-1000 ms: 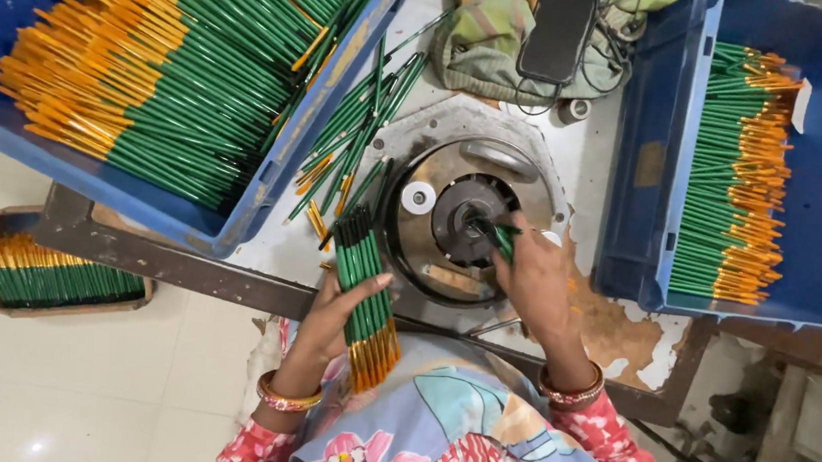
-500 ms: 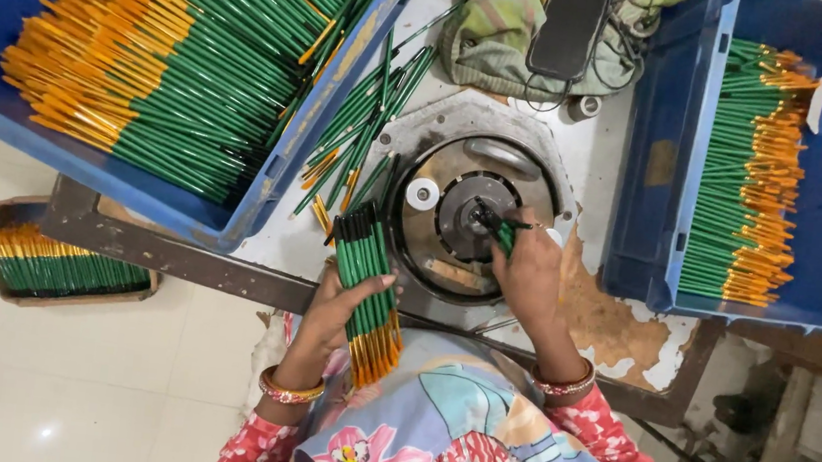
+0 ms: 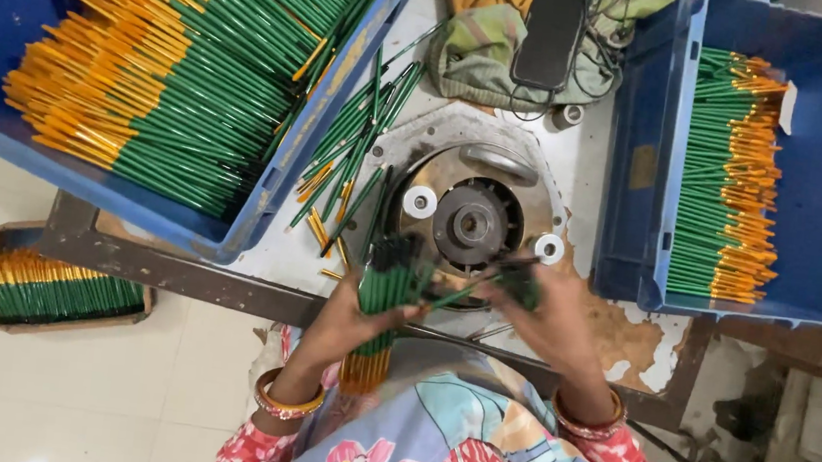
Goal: The person sharpens green and yellow pencils using a manual pencil sharpener. They pick up pencils from a blue bin, insert them into the sharpener, and then place the sharpened pencils into another bin.
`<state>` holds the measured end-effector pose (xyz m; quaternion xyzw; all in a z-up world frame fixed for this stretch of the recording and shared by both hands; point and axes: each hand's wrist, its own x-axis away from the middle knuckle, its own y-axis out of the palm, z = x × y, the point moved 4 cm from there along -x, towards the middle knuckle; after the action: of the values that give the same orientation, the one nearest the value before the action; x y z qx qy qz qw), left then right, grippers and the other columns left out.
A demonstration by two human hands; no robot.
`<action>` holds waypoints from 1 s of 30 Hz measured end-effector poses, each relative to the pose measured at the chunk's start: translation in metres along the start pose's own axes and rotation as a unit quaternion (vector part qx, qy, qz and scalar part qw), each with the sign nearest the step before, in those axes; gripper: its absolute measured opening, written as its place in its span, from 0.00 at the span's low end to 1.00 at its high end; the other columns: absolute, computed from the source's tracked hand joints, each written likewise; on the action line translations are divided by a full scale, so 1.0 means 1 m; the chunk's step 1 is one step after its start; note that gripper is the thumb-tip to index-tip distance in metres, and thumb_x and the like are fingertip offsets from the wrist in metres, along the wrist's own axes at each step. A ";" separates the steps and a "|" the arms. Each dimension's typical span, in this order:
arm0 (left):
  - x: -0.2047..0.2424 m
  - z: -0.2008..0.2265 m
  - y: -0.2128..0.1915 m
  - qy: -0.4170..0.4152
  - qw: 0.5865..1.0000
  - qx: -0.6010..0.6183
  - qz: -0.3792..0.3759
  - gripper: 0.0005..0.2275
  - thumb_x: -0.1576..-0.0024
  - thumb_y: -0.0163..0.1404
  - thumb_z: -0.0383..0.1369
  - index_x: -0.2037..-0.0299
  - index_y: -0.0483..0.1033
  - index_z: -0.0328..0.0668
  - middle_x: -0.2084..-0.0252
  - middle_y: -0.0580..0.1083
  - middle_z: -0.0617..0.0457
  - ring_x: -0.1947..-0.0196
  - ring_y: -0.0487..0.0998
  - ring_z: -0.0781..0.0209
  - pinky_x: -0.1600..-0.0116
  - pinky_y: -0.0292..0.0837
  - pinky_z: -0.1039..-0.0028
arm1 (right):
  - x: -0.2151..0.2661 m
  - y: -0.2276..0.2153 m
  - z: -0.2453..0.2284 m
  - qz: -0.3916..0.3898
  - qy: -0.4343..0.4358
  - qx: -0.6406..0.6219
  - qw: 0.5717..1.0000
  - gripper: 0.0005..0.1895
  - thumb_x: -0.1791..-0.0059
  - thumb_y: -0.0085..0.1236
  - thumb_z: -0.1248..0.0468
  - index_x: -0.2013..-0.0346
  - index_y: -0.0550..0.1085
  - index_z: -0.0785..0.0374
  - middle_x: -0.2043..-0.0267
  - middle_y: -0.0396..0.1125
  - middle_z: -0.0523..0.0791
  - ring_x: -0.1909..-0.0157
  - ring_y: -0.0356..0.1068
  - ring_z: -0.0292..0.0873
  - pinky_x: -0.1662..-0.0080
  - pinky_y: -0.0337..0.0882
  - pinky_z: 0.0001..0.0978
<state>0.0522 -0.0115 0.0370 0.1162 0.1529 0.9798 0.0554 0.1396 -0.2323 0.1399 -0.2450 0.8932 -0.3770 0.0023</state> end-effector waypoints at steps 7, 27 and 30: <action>0.010 -0.069 -0.021 -0.190 0.914 0.338 0.124 0.14 0.46 0.60 0.33 0.52 0.76 0.36 0.60 0.80 0.48 0.65 0.83 0.58 0.64 0.80 0.69 | -0.024 0.011 0.041 0.132 -0.057 0.157 0.977 0.21 0.59 0.65 0.73 0.53 0.73 0.63 0.64 0.72 0.52 0.61 0.74 0.55 0.58 0.73 0.43; 0.012 -0.056 -0.029 -0.103 0.964 0.204 0.133 0.11 0.47 0.62 0.24 0.57 0.76 0.29 0.63 0.78 0.46 0.63 0.84 0.54 0.60 0.82 0.67 | -0.042 0.047 0.071 0.143 -0.036 0.182 0.972 0.29 0.56 0.66 0.71 0.41 0.69 0.69 0.64 0.71 0.57 0.63 0.71 0.63 0.62 0.70 0.51; 0.015 -0.022 -0.019 -0.081 0.981 0.157 0.082 0.13 0.48 0.61 0.25 0.55 0.76 0.32 0.62 0.80 0.49 0.63 0.84 0.60 0.56 0.83 0.70 | -0.012 0.025 0.008 0.225 -0.082 0.052 0.969 0.13 0.49 0.66 0.66 0.52 0.72 0.60 0.58 0.76 0.52 0.59 0.78 0.53 0.57 0.74 0.42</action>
<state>0.0337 0.0019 0.0138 0.2148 0.2895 0.9322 -0.0318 0.1408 -0.2178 0.1149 -0.0670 0.9014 -0.3913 0.1728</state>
